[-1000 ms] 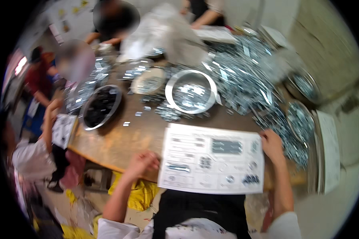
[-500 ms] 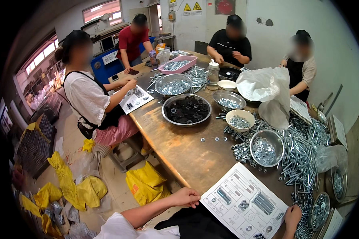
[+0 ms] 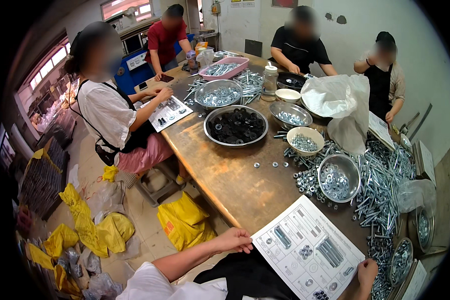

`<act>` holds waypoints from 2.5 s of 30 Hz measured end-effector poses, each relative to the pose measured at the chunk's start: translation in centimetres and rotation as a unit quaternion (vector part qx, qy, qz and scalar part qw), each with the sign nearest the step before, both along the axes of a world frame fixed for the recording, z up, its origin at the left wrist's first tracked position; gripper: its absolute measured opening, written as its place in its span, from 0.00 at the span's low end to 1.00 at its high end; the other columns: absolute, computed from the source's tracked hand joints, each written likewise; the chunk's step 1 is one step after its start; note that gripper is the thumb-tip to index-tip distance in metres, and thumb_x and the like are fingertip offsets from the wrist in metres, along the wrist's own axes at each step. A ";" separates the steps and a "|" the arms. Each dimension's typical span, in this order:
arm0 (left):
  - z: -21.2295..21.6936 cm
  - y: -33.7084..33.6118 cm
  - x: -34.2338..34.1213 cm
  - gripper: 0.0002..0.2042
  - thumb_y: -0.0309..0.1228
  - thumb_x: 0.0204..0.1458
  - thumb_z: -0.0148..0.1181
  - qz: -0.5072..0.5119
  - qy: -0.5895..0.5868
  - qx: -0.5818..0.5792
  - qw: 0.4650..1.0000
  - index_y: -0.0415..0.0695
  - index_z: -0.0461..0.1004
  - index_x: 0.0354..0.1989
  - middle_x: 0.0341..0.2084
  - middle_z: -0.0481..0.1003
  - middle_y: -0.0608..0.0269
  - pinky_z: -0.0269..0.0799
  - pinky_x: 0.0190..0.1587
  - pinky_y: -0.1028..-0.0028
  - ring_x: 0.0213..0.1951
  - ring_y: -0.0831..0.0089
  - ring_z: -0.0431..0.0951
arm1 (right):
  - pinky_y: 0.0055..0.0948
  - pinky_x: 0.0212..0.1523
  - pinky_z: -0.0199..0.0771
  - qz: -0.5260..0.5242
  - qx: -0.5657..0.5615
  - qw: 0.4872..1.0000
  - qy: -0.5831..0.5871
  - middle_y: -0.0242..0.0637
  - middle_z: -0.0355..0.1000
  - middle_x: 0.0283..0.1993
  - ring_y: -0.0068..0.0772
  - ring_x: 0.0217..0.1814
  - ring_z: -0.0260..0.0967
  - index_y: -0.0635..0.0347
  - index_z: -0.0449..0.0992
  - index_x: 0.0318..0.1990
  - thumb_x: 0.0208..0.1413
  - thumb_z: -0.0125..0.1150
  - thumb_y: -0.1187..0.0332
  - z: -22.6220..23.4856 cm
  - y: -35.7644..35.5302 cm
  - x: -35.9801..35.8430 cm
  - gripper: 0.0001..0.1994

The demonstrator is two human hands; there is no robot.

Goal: The person sorts metal fasteners including bolts, nuts, and washers from bowls and piles on a table. They place selected items onto a printed layout sheet, then transfer them into a white bag. The person repeats this process with different fastener types throughout the clip.

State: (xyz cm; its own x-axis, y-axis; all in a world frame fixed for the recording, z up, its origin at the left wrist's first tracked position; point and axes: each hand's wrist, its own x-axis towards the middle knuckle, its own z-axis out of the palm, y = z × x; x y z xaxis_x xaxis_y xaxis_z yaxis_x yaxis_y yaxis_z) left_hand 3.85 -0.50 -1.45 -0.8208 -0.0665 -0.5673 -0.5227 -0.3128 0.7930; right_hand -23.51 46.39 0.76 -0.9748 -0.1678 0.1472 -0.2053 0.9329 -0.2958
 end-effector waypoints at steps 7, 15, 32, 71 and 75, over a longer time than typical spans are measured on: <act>0.9 0.1 0.7 0.09 0.36 0.61 0.55 -0.023 -0.016 0.002 1.000 0.44 0.74 0.39 0.34 0.80 0.66 0.73 0.33 0.82 0.33 0.79 0.81 | 0.33 0.27 0.69 -0.006 -0.048 0.998 -0.034 0.45 0.71 0.19 0.37 0.22 0.69 0.69 0.73 0.22 0.40 0.59 0.77 -1.6 2.5 1.1 0.03; 0.3 1.2 1.5 0.10 0.38 0.62 0.54 -0.060 -0.019 0.023 0.998 0.46 0.74 0.42 0.36 0.81 0.68 0.71 0.34 0.85 0.36 0.82 0.81 | 0.31 0.31 0.69 0.005 -0.025 0.998 -0.060 0.39 0.72 0.25 0.32 0.25 0.68 0.63 0.73 0.38 0.47 0.58 0.75 -1.5 4.4 2.3 0.09; 0.7 -2.2 4.5 0.07 0.32 0.62 0.53 0.233 0.020 -0.011 0.972 0.44 0.71 0.42 0.36 0.80 0.62 0.74 0.32 0.82 0.35 0.77 0.82 | 0.17 0.21 0.65 0.027 -0.370 0.885 -0.282 0.26 0.69 0.27 0.16 0.24 0.66 0.67 0.75 0.44 0.49 0.60 0.77 2.9 -6.8 2.4 0.12; -0.9 -33.6 8.4 0.11 0.30 0.57 0.54 0.533 0.099 -0.136 0.829 0.48 0.76 0.47 0.29 0.75 0.78 0.69 0.29 0.84 0.27 0.88 0.72 | 0.26 0.56 0.66 0.274 -0.484 0.608 -0.566 0.32 0.69 0.56 0.24 0.58 0.65 0.58 0.68 0.61 0.57 0.63 0.70 0.0 -41.8 4.5 0.24; -1.7 -35.4 9.5 0.16 0.29 0.56 0.55 0.507 0.066 -0.224 0.829 0.41 0.74 0.53 0.40 0.77 0.67 0.70 0.41 0.79 0.38 0.78 0.74 | 0.24 0.55 0.68 0.276 -0.477 0.642 -0.533 0.37 0.70 0.56 0.26 0.57 0.67 0.61 0.68 0.62 0.56 0.62 0.72 0.0 -41.5 5.3 0.25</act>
